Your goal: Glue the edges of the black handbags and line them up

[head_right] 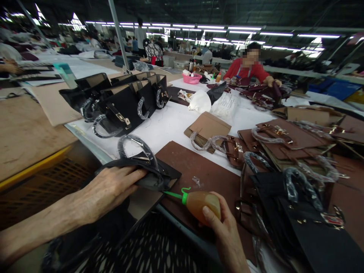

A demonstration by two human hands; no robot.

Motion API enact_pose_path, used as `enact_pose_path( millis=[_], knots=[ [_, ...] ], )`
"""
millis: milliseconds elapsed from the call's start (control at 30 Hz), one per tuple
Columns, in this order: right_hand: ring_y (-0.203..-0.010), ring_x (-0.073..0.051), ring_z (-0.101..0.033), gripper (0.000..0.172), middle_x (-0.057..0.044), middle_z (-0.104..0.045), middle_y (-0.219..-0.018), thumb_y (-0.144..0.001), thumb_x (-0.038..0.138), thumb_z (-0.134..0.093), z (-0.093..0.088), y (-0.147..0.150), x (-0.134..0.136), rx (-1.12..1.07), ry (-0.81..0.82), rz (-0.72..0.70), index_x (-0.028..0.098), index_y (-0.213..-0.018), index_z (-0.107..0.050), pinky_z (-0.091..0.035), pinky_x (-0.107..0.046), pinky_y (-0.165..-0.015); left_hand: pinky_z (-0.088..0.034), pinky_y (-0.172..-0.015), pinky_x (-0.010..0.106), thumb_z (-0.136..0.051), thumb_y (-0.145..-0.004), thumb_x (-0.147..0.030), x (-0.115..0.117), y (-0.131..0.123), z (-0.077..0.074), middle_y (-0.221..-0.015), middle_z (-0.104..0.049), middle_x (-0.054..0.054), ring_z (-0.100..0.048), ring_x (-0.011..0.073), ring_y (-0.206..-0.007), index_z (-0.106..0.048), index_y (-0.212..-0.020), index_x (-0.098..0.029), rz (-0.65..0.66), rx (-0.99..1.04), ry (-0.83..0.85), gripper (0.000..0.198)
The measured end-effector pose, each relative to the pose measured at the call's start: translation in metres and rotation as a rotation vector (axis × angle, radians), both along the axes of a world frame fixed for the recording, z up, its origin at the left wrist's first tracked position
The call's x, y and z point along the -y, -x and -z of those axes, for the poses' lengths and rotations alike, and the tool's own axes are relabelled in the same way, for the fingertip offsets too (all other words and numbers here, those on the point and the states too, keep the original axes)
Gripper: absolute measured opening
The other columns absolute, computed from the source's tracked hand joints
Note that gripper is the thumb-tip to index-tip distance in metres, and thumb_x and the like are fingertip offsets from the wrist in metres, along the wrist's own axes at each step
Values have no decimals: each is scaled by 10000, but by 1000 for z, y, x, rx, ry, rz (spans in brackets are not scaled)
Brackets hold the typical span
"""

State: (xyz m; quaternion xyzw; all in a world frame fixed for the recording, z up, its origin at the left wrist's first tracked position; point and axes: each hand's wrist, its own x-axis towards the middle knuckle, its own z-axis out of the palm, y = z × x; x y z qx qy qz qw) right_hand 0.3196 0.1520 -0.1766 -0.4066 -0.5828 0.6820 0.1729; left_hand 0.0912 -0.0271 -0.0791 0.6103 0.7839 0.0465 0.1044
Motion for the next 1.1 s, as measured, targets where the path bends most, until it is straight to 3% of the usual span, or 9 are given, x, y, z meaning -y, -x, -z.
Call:
enact_pose_path(
  millis=[300,533,800,1100],
  knots=[
    [-705,-220,-566,553,-20,-602,-838,-676,462,-685,-7,0,4,26,-26,-45,218,-1126,-475,-481,-267,-556,-494,-669,341,-359,-874,-169,2,1,4,-961,-580,60,-593,212,-802,-473,-1075,-196,22,-58,-21,232],
    [-740,-240,-560,560,-27,-609,-832,-660,490,-669,-19,2,17,34,-35,-44,228,-1117,-477,-473,-273,-561,-491,-659,324,-365,-880,-172,2,-1,-2,-972,-579,66,-582,212,-816,-479,-1076,-192,32,-90,-34,227],
    [-735,-217,-560,541,-12,-614,-789,-639,472,-693,-14,0,23,28,-55,-69,222,-1083,-511,-460,-251,-609,-495,-670,325,-371,-876,-174,0,-1,-4,-986,-570,66,-573,212,-835,-470,-1087,-191,40,-109,-4,233],
    [-718,-239,-563,602,-35,-621,-817,-615,491,-692,-22,0,39,44,43,-97,217,-1111,-490,-461,-268,-546,-493,-683,323,-376,-874,-177,0,-3,-6,-1004,-565,79,-570,220,-866,-476,-1085,-183,21,-107,10,234]
  ],
)
